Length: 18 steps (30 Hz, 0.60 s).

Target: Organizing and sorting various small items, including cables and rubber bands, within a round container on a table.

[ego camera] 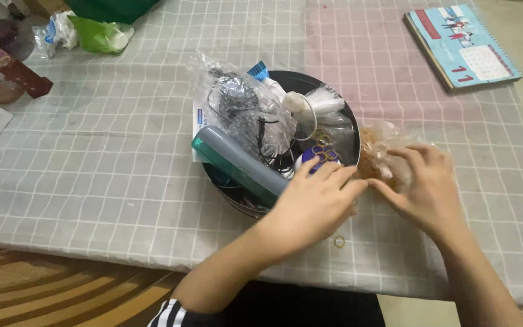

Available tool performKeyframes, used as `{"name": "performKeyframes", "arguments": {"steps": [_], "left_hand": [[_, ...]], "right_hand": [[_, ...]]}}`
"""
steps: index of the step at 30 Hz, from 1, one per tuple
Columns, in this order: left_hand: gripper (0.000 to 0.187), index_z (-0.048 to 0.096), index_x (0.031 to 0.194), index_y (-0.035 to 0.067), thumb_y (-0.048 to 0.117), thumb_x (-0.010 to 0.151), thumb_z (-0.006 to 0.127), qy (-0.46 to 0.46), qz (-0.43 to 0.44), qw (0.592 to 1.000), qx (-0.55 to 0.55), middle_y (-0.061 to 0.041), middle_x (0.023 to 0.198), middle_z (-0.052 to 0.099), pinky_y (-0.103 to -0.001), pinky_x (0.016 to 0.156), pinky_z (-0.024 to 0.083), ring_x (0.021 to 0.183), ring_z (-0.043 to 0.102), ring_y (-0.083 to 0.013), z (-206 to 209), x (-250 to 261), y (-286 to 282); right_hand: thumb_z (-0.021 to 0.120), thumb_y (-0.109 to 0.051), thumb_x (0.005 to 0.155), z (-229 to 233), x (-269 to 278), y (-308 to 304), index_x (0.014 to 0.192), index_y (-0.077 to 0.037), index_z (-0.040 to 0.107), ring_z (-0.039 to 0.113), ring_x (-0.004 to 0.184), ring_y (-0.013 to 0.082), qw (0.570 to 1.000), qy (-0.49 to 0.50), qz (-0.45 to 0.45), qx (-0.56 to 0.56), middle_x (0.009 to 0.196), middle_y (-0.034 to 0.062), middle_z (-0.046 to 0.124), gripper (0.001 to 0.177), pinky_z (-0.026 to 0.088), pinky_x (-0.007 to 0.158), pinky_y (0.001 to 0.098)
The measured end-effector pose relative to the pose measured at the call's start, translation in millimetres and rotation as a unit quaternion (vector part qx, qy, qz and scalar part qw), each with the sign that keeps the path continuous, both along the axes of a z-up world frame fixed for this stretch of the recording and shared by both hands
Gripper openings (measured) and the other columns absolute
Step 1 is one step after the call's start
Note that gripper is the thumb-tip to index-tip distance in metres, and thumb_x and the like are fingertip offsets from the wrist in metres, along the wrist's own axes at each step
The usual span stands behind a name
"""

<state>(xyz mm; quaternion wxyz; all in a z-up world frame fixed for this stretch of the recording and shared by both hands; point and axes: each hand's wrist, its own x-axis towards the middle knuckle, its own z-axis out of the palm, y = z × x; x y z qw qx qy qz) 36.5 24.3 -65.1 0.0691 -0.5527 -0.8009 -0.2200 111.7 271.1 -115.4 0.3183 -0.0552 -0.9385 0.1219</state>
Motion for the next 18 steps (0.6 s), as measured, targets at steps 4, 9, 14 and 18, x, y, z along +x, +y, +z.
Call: {"name": "performKeyframes", "arguments": {"steps": [4, 9, 14, 18], "left_hand": [[0.052, 0.062, 0.127, 0.021, 0.021, 0.076, 0.064, 0.170, 0.061, 0.983, 0.014, -0.011, 0.143, 0.056, -0.062, 0.111, 0.034, 0.134, 0.051, -0.0311, -40.5, -3.3, 3.9], [0.043, 0.061, 0.132, 0.016, 0.021, 0.089, 0.063, 0.117, 0.022, 0.991, 0.054, -0.012, 0.143, 0.055, -0.058, 0.116, 0.038, 0.139, 0.049, -0.0342, -37.5, -7.7, -6.9], [0.029, 0.064, 0.120, 0.010, 0.020, 0.093, 0.067, 0.035, -0.019, 0.993, 0.112, -0.011, 0.125, 0.061, -0.051, 0.113, 0.049, 0.134, 0.057, -0.0385, -28.0, -7.4, -12.7], [0.019, 0.065, 0.107, 0.006, 0.011, 0.089, 0.070, -0.027, -0.018, 0.980, 0.197, -0.012, 0.117, 0.065, -0.046, 0.106, 0.054, 0.120, 0.064, -0.0354, -15.8, -5.9, -21.4]], "right_hand": [[0.079, -0.023, 0.089, -29.6, -22.5, 30.1, 0.114, -0.014, 0.073, 0.060, 0.116, 0.0325, 0.993, -0.102, -0.054, -0.028, 0.119, 0.0124, 0.065, 0.027, 0.051, 0.097, 0.0446], [0.077, -0.015, 0.079, 19.4, -31.6, -1.3, 0.119, -0.008, 0.068, 0.057, 0.112, 0.0362, 0.992, -0.051, 0.036, -0.109, 0.119, 0.0180, 0.058, 0.041, 0.051, 0.093, 0.0435], [0.078, -0.011, 0.080, 52.0, -61.9, -59.0, 0.108, -0.009, 0.071, 0.063, 0.105, 0.0364, 0.986, -0.007, 0.155, -0.061, 0.112, 0.0161, 0.063, 0.029, 0.053, 0.087, 0.0434], [0.080, -0.020, 0.082, 50.4, -93.5, -72.2, 0.105, -0.012, 0.075, 0.068, 0.093, 0.0344, 0.977, -0.089, 0.186, -0.058, 0.103, 0.0128, 0.068, 0.025, 0.055, 0.079, 0.0432]]}}
